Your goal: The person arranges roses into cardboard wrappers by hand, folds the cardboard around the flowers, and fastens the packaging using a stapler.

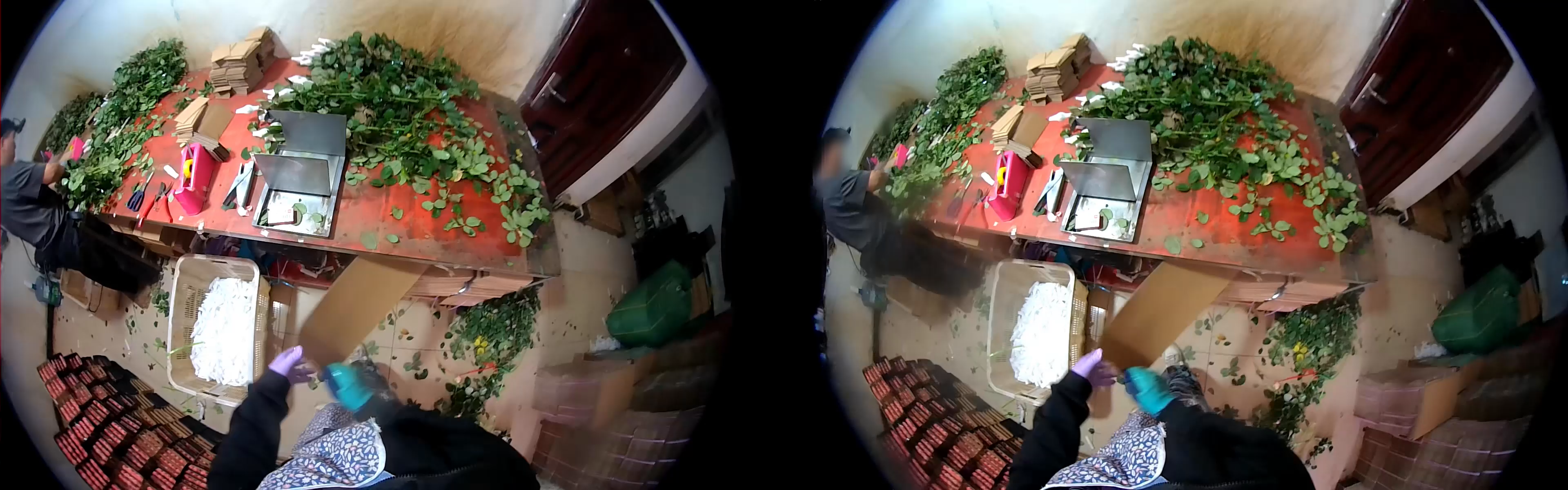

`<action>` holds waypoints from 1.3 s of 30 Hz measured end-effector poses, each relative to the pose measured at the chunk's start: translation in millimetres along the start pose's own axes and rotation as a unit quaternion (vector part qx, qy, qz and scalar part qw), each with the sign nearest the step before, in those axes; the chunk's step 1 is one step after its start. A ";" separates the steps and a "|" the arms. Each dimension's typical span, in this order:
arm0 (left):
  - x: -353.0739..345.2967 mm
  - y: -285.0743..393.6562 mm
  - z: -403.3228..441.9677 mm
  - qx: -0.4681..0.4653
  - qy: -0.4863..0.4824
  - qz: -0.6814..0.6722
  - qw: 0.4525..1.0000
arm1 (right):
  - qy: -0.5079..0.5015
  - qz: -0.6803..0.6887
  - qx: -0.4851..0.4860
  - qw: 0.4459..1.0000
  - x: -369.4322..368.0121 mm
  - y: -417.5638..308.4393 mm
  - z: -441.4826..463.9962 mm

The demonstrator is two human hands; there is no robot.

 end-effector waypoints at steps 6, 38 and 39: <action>31.0 43.8 -65.5 -0.144 0.017 0.695 0.705 | -0.077 0.291 -0.019 0.953 -109.5 -14.5 -15.9; -30.1 435.4 -23.0 -0.389 -0.118 0.069 0.911 | -0.246 -0.242 0.127 0.930 207.9 -71.6 525.2; -24.3 438.3 -11.8 -0.381 -0.118 0.079 0.913 | -0.264 -0.228 0.116 0.930 204.4 -67.5 527.9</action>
Point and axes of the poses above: each hand's wrist, its own z-axis towards the middle knuckle, its own x-axis out of the back of the hand, y = z × x, the point moved 4 cm from there along z, towards the middle knuckle, and after that the axes turned 1 degree about -y, right-handed, at the moved point
